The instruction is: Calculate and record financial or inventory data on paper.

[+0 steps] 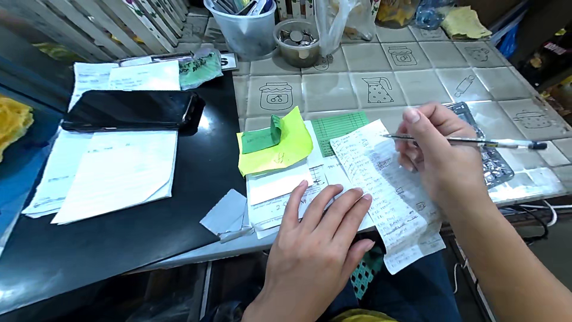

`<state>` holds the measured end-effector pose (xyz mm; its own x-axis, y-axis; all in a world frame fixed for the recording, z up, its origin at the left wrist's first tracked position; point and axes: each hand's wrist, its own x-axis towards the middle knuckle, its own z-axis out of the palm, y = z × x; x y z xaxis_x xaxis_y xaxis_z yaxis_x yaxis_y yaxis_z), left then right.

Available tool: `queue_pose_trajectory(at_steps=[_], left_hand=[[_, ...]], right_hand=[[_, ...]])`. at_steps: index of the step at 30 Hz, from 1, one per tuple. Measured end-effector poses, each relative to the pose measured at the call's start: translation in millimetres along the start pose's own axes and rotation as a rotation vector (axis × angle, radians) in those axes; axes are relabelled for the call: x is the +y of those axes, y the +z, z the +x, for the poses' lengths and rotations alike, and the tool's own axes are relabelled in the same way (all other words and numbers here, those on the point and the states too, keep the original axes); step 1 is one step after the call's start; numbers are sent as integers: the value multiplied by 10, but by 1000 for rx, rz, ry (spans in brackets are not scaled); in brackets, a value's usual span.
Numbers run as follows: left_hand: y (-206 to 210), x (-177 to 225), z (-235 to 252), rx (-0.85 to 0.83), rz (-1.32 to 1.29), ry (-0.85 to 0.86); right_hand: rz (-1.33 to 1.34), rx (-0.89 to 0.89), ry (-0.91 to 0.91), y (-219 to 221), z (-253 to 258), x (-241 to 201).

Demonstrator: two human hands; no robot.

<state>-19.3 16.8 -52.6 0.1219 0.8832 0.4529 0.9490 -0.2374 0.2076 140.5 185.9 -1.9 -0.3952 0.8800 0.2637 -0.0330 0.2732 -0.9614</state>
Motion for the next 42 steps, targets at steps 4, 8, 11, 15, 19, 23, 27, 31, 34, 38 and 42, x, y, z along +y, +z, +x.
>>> queue_pose_trajectory(at_steps=[4, 8, 11, 15, 19, 23, 27, 31, 34, 38, 42], left_hand=[[-1, 3, -2, -11, -13, 1], [-3, 3, -10, -15, -19, 3], [-7, -4, -20, -8, -24, 13], [-4, -5, -17, -7, -23, 15], [-5, -4, -14, -1, -27, 13], [-12, -5, -12, -4, -27, 13], [-11, -7, -16, -2, -26, 18], [-5, -9, -21, 1, -27, 20], [-13, -9, -16, -6, -25, 20], [-13, -8, -18, -5, -28, 18], [-6, -6, -16, 0, -25, 16]], right_hand=[[-15, -142, -8, 30, -52, -21], [-34, -129, 44, 69, -96, 44], [-70, -82, 26, 94, -113, 55], [-205, -150, -87, 128, -180, 43], [-293, -258, -165, 148, -205, 65], [-310, -264, -143, 153, -192, 68], [-318, -285, -115, 140, -180, 51], [-301, -289, -137, 138, -150, 67], [-214, -258, -109, 100, -122, 73], [-207, -224, -83, 107, -149, 66], [-250, -315, -140, 117, -197, 54]])
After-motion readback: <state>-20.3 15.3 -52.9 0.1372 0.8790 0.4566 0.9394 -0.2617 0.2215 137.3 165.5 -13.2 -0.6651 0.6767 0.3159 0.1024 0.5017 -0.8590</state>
